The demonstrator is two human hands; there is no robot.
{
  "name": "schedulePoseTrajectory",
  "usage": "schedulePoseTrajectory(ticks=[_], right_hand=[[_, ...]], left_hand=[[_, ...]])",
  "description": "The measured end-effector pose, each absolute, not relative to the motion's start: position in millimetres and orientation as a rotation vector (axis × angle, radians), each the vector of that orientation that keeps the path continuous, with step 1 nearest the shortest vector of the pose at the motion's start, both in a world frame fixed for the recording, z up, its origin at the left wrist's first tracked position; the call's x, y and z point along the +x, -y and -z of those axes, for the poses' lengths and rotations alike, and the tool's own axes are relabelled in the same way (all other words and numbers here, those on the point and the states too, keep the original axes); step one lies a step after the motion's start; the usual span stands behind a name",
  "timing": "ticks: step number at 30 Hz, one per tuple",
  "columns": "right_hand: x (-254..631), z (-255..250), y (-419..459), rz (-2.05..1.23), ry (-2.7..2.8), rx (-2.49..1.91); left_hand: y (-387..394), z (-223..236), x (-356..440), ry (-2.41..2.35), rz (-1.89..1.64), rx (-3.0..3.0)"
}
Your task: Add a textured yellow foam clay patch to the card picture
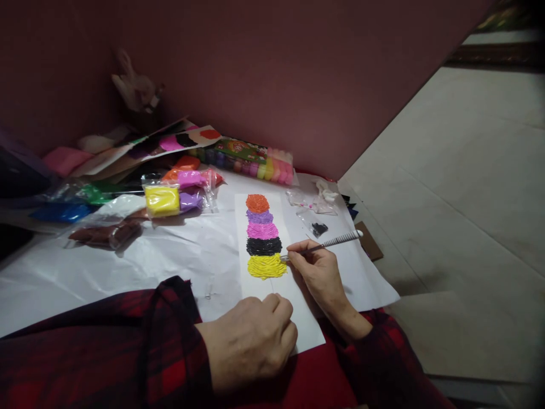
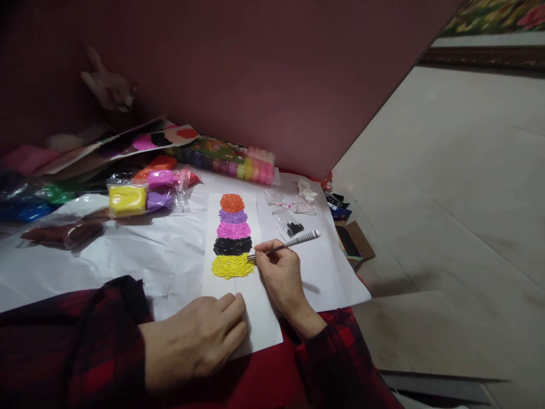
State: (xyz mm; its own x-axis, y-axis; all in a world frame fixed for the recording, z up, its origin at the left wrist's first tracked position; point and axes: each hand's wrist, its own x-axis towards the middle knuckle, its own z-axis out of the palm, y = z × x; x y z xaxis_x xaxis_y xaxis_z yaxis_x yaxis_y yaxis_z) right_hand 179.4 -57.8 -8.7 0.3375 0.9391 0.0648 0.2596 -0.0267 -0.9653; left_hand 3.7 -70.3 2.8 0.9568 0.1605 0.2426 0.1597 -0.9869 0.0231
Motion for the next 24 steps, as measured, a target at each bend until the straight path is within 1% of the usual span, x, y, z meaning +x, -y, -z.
schedulePoseTrajectory(ticks=[8,16,18,24], right_hand=[[176.5,2.8,56.9,-0.98,0.959,-1.439],[180.3,-3.9,55.9,-1.052,0.785,-1.312],[182.3,-3.2,55.6,-1.031,0.792,-1.309],[181.1,1.4,57.2,-0.795,1.062,-1.484]], left_hand=[[70.8,-5.5,3.4,-0.253,-0.36,3.111],[69.7,-3.8,4.7,-0.252,-0.36,3.092],[70.1,-3.2,4.8,-0.252,-0.375,3.093],[69.8,-3.1,4.5,-0.245,-0.401,3.1]])
